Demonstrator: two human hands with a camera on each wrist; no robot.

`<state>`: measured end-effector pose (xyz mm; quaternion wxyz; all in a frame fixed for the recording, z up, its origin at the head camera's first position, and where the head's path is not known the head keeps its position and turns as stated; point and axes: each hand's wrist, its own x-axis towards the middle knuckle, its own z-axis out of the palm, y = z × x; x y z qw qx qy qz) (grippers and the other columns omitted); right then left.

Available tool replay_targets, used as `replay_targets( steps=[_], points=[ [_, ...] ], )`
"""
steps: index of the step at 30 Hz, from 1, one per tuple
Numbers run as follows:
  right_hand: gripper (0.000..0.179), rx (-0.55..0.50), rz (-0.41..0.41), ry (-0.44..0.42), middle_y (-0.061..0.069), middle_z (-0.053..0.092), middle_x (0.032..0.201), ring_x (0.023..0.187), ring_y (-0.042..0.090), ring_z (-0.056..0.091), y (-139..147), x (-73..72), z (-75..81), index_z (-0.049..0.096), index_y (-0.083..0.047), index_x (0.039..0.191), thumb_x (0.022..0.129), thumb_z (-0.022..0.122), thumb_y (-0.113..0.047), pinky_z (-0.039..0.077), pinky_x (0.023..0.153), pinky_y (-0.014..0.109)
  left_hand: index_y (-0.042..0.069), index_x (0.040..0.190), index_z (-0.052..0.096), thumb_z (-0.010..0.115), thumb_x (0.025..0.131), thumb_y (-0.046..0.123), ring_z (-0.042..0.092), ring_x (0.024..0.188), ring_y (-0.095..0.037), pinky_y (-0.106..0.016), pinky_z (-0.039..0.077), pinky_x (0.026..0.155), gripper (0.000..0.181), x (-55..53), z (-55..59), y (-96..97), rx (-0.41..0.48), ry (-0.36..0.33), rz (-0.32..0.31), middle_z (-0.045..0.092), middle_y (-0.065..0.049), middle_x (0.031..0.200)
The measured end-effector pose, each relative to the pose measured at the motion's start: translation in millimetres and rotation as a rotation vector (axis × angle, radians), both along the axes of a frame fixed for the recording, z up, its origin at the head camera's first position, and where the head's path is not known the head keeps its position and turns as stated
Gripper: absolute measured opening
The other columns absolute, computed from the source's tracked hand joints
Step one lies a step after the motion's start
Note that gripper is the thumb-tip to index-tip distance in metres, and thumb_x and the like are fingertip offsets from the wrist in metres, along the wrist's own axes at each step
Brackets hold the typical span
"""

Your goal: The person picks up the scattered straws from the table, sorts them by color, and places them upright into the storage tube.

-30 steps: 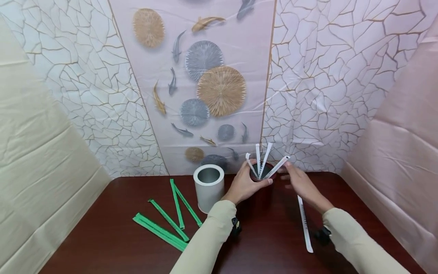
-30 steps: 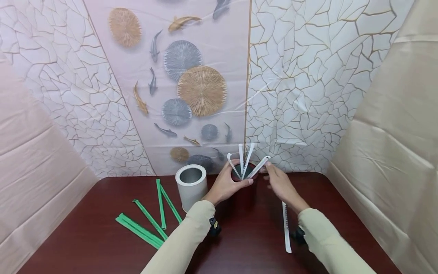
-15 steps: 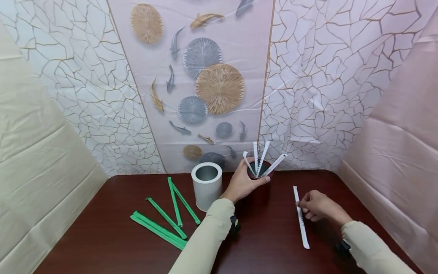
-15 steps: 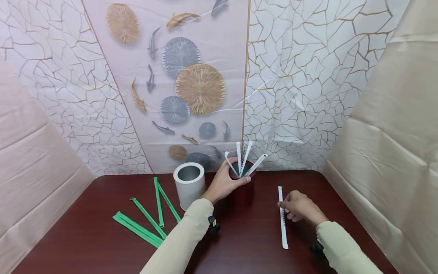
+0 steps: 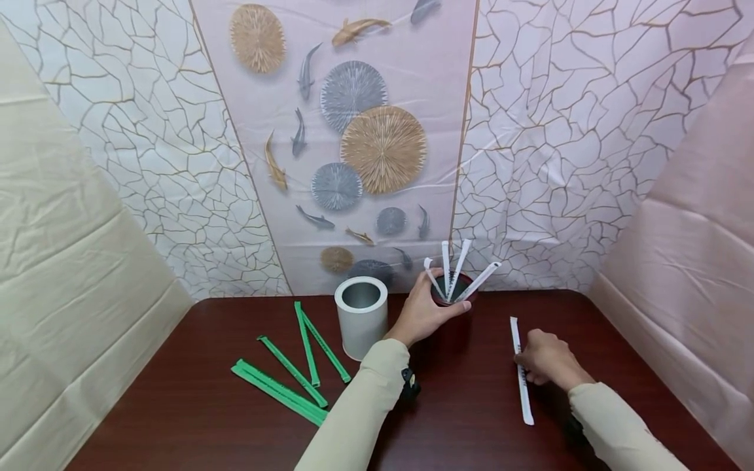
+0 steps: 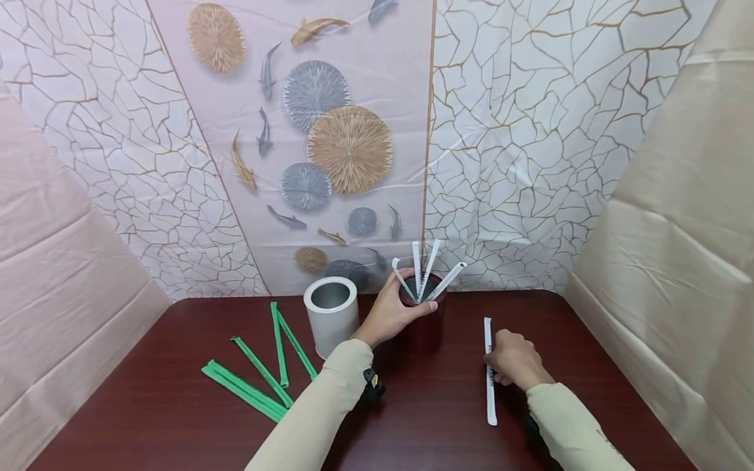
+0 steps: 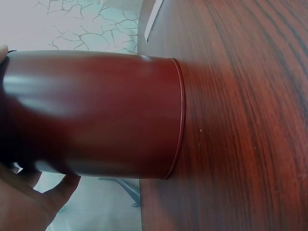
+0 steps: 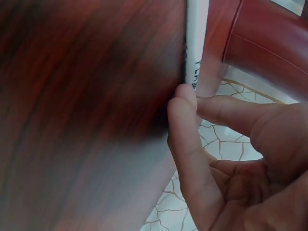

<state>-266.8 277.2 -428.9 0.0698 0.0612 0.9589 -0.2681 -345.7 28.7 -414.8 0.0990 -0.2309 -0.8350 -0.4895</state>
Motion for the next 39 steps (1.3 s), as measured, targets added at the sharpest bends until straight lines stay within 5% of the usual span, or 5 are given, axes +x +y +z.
replay_targets(
  steps=[9, 20, 25, 31, 39],
  points=[
    [0.018, -0.117, -0.004, 0.011, 0.01, 0.067, 0.065, 0.052, 0.014, 0.067, 0.9, 1.2, 13.1, 0.065, 0.002, 0.079, 0.095, 0.066, -0.007, 0.059, 0.052, 0.03, 0.017, 0.15, 0.05, 0.087, 0.084, 0.048, 0.056, 0.125, -0.016, -0.039, 0.046, 0.107, 0.081, 1.8, -1.0, 1.5, 0.001, -0.01, 0.003, 0.052, -0.001, 0.148],
    [0.027, -0.447, 0.121, 0.253, 0.016, 0.067, 0.097, 0.075, 0.015, 0.068, -14.9, 11.2, 138.8, 0.055, 0.018, 0.12, 0.107, 0.057, -0.005, 0.064, 0.07, 0.034, 0.018, 0.151, 0.049, 0.088, 0.082, 0.05, 0.056, 0.126, -0.016, -0.039, 0.046, 0.108, 0.085, 1.8, -4.3, 2.3, 0.012, -0.03, -0.005, 0.052, 0.001, 0.147],
    [0.03, -0.533, 0.163, 0.366, 0.022, 0.066, 0.109, 0.078, 0.014, 0.069, -42.9, 1.6, 173.0, 0.049, 0.012, 0.128, 0.108, 0.058, -0.007, 0.065, 0.073, 0.035, 0.018, 0.151, 0.049, 0.088, 0.082, 0.05, 0.056, 0.127, -0.017, -0.041, 0.045, 0.109, 0.085, 0.4, -7.1, -0.5, 0.032, -0.035, -0.006, 0.051, 0.0, 0.149],
    [0.031, -0.498, 0.19, 0.548, 0.029, 0.066, 0.115, 0.083, 0.024, 0.073, -76.4, -11.9, 182.5, 0.053, 0.007, 0.132, 0.105, 0.063, -0.005, 0.065, 0.071, 0.035, 0.016, 0.151, 0.049, 0.089, 0.082, 0.047, 0.056, 0.128, -0.02, -0.042, 0.046, 0.11, 0.084, -0.9, -5.8, -2.7, 0.045, -0.038, -0.005, 0.05, -0.006, 0.152],
    [0.026, -0.348, 0.207, 0.756, 0.024, 0.07, 0.109, 0.088, 0.041, 0.077, -96.9, -27.8, 156.8, 0.059, 0.004, 0.128, 0.104, 0.064, -0.005, 0.064, 0.066, 0.034, 0.019, 0.151, 0.049, 0.089, 0.082, 0.047, 0.055, 0.13, -0.018, -0.041, 0.044, 0.112, 0.085, -1.7, -1.5, 3.2, 0.045, -0.046, -0.012, 0.049, -0.001, 0.151]
  ],
)
